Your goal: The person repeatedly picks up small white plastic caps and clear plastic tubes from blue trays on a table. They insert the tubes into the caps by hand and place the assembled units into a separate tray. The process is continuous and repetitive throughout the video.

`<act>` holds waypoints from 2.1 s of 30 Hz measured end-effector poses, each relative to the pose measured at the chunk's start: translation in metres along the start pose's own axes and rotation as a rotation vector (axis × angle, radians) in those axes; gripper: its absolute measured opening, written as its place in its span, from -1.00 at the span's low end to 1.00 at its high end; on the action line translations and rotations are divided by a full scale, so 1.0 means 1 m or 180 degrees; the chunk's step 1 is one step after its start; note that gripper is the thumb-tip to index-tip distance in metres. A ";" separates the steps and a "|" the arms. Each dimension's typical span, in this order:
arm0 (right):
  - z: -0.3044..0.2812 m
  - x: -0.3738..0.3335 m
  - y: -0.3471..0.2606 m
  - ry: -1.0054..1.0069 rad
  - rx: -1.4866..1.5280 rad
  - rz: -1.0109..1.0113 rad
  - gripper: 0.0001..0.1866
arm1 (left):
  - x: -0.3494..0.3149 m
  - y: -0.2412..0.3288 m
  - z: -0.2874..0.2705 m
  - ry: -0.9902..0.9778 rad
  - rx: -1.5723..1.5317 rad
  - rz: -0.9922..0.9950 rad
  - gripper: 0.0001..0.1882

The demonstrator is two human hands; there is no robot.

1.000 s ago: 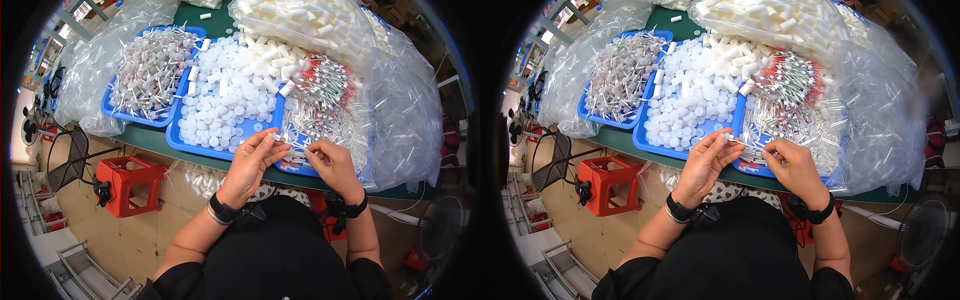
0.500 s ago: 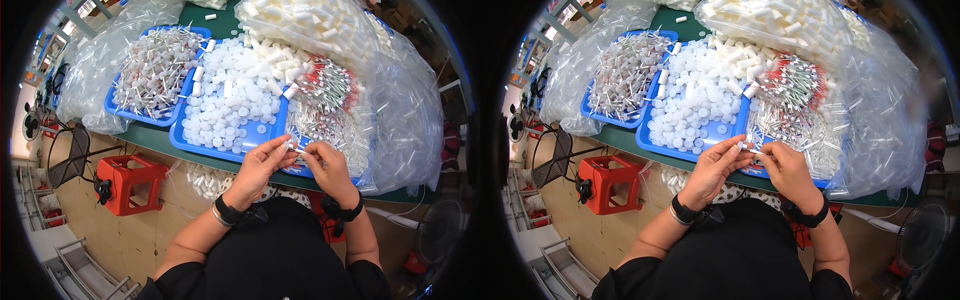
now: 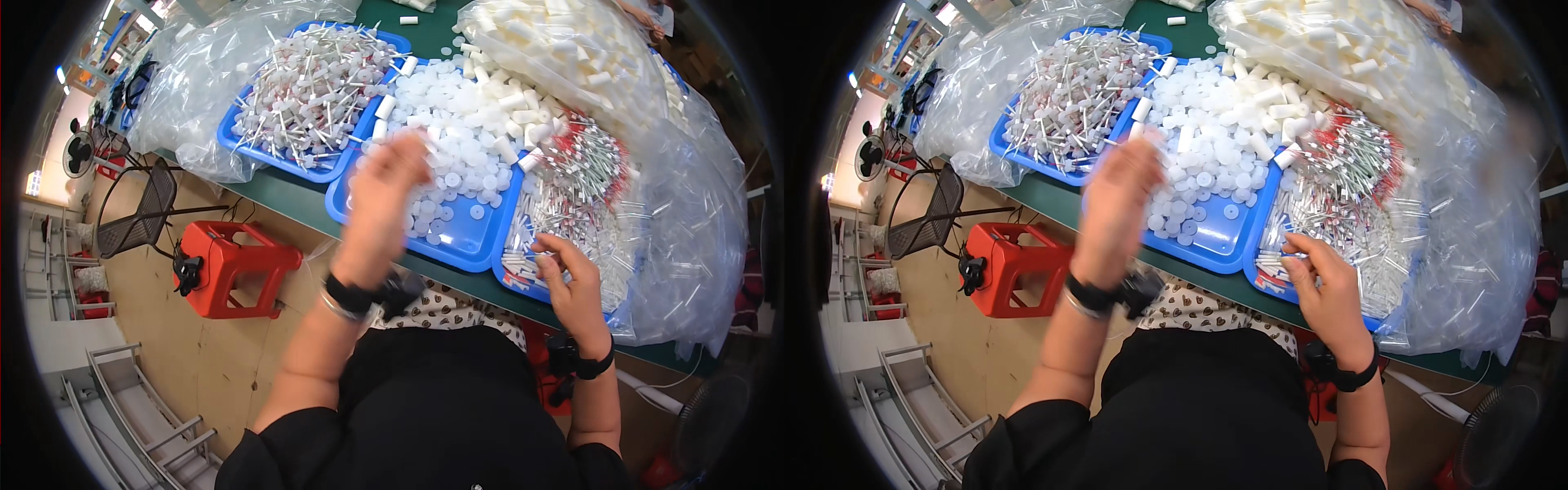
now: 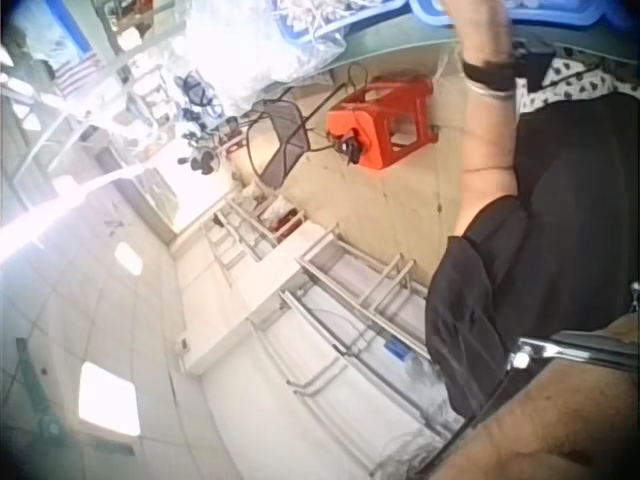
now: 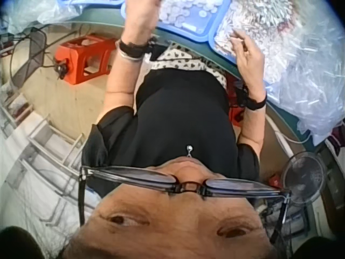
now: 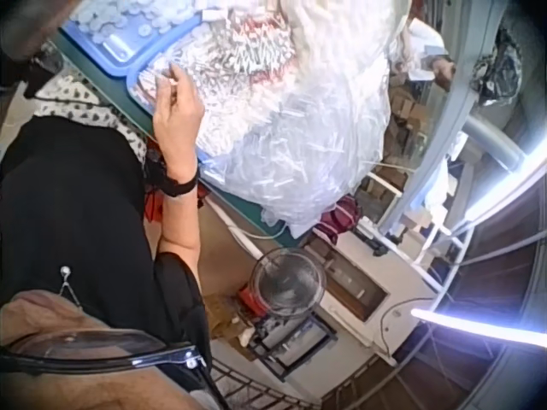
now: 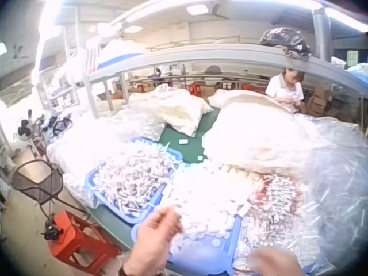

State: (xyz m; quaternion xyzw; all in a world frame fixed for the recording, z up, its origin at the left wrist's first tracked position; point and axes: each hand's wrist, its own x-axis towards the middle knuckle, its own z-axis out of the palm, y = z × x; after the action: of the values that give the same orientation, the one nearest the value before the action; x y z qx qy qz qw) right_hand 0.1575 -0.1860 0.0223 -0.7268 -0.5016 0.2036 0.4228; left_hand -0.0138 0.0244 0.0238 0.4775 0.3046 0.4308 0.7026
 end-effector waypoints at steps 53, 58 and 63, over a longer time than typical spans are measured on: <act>-0.020 -0.003 -0.015 0.0560 -0.1157 -0.0710 -0.89 | -0.049 -0.052 0.032 -0.1483 -0.1214 -0.2359 -0.70; -0.019 -0.005 -0.017 0.0493 -0.1152 -0.0823 -0.90 | -0.057 -0.066 0.034 -0.1287 -0.2203 -0.2757 -0.73; -0.016 -0.005 -0.013 0.0472 -0.1249 -0.0859 -0.90 | -0.062 -0.068 0.038 -0.1345 -0.2660 -0.2945 -0.74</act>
State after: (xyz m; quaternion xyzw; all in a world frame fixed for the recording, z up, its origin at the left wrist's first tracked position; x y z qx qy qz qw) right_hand 0.1602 -0.1953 0.0414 -0.7343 -0.5917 -0.0100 0.3325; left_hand 0.0120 -0.0584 -0.0253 0.0585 0.1410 0.0632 0.9863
